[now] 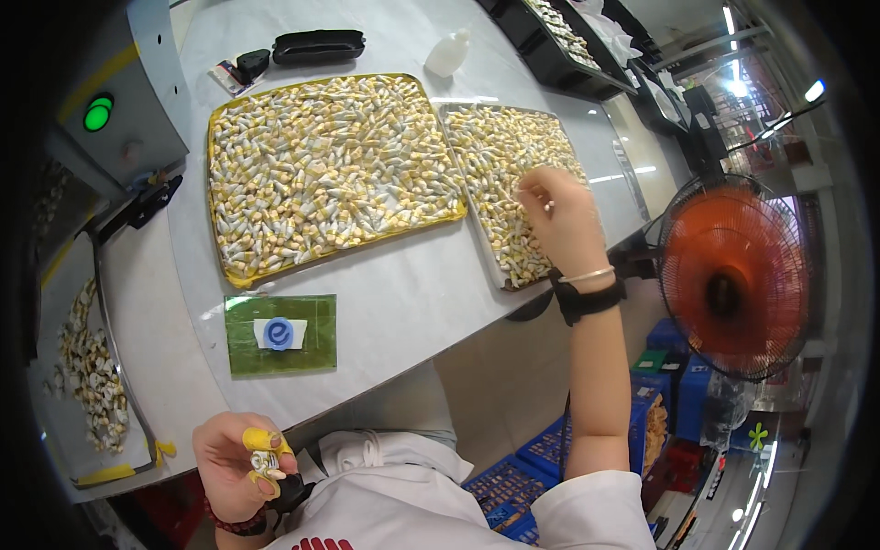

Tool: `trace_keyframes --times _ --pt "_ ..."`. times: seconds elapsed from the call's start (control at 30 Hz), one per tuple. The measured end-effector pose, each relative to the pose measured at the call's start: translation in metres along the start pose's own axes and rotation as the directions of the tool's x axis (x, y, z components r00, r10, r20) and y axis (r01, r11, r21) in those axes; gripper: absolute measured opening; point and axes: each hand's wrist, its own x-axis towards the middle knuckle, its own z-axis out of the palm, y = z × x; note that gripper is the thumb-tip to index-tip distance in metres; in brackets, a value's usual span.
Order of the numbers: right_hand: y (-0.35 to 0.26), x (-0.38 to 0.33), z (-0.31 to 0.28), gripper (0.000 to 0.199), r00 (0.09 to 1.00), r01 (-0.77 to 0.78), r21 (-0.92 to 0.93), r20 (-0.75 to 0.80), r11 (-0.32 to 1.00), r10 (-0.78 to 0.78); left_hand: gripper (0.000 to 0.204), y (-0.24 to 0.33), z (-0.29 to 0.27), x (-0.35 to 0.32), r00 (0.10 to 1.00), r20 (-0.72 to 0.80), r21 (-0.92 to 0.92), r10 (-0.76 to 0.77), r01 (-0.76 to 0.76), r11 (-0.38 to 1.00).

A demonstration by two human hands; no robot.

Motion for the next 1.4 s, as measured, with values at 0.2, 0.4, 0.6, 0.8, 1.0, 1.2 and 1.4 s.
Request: trace_keyframes --times 0.2,0.4,0.6,0.8,1.0,1.2,1.4 --pt "-0.054 -0.031 -0.008 0.012 0.998 -0.063 0.691 0.058 0.720 0.032 0.032 0.004 -0.003 -0.001 0.999 -0.038 0.009 0.024 -0.024 1.000" --pt "-0.127 -0.051 0.020 0.013 0.883 0.108 0.642 0.288 0.759 -0.370 0.034 0.001 -0.006 -0.004 0.993 -0.079 -0.022 0.085 -0.087 0.996" --pt "-0.150 -0.042 0.054 0.013 0.820 0.440 0.389 0.195 0.810 -0.539 0.039 0.001 -0.013 -0.011 0.983 -0.129 -0.039 0.129 -0.135 0.990" --pt "-0.162 -0.032 0.065 0.018 0.709 0.642 0.180 0.232 0.746 -0.666 0.043 0.005 -0.017 -0.019 0.973 -0.198 -0.055 0.116 -0.129 0.990" --pt "-0.175 -0.039 0.067 0.018 0.699 0.653 0.132 0.274 0.745 -0.661 0.038 0.001 -0.017 -0.018 0.946 -0.194 0.102 0.261 -0.245 0.964" --pt "-0.178 -0.052 0.054 0.021 0.840 0.446 0.458 0.082 0.769 -0.537 0.037 0.000 -0.016 -0.016 0.898 -0.024 0.445 0.440 -0.384 0.809" --pt "-0.184 -0.077 0.028 0.025 0.871 0.210 0.798 0.110 0.565 -0.478 0.024 -0.001 -0.010 -0.010 0.874 0.111 0.499 0.472 -0.460 0.734"
